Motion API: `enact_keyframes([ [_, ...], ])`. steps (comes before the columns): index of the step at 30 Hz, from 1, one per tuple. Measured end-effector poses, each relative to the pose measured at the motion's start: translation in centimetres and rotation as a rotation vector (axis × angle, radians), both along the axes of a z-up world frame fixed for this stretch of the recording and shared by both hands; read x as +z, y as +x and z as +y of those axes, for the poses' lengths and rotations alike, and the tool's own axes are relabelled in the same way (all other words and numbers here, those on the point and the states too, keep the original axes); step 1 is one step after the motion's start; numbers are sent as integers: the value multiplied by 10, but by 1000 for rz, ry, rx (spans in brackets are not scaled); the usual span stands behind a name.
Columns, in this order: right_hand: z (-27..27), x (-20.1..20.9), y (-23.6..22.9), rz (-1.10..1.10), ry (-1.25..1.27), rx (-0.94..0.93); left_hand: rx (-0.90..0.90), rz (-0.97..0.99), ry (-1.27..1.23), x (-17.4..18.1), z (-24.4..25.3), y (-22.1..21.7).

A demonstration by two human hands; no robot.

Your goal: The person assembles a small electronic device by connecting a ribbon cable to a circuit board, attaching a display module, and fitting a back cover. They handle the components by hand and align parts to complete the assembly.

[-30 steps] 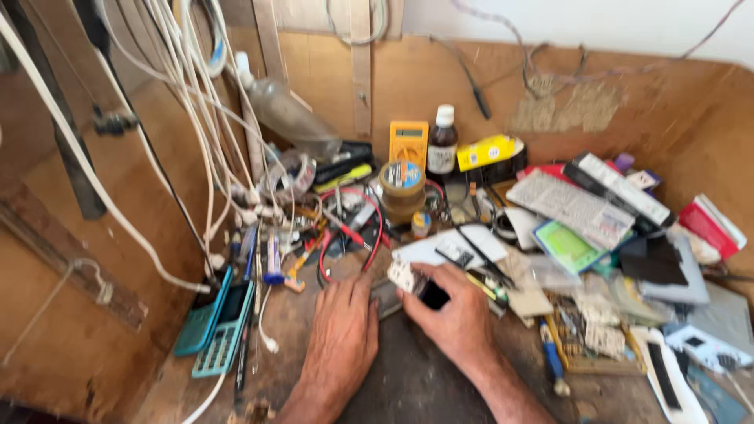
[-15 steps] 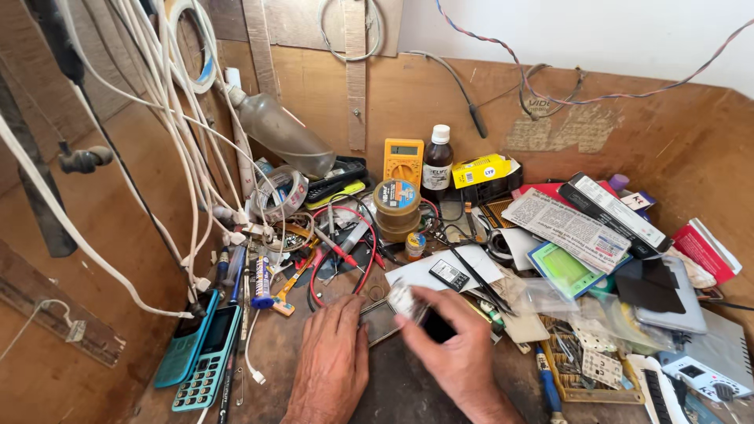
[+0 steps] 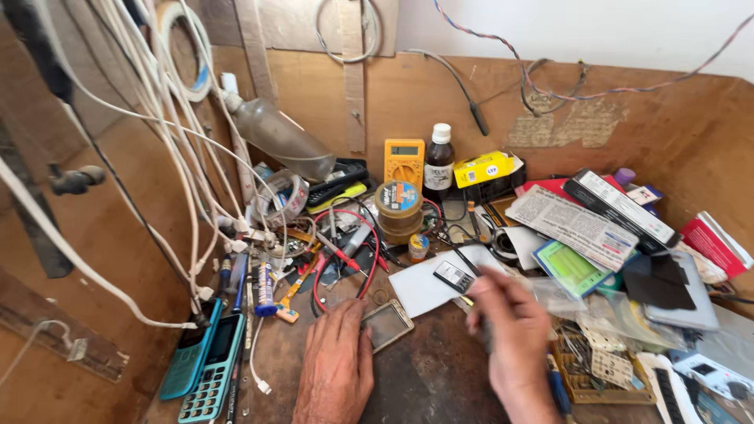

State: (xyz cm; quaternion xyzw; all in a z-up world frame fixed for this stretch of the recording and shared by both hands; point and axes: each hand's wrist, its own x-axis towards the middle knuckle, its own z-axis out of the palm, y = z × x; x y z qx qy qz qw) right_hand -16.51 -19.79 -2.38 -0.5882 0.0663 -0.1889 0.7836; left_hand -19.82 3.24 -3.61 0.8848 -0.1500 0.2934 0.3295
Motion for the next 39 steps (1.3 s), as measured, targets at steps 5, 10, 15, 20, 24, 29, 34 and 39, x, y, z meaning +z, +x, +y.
enact_keyframes([
  [5,39,9,-23,-169,-822,52,50,28,-46,3,0,-3],
  [10,55,30,-35,-9,-1224,90,49,41,-43,9,2,-6],
  [15,57,33,-36,-19,-1367,100,44,53,-29,8,1,-7],
  [20,38,28,-36,-186,-1353,7,39,7,-32,6,0,-5],
  [24,-9,34,-23,-39,-1257,-218,30,20,-29,3,-1,-3],
  [29,-77,50,12,310,-1236,-198,-4,13,-31,1,0,-2],
  [34,-90,46,46,425,-1502,-119,12,9,-22,3,0,-3],
  [39,-90,41,60,495,-1596,-66,13,18,-9,7,1,-9],
])
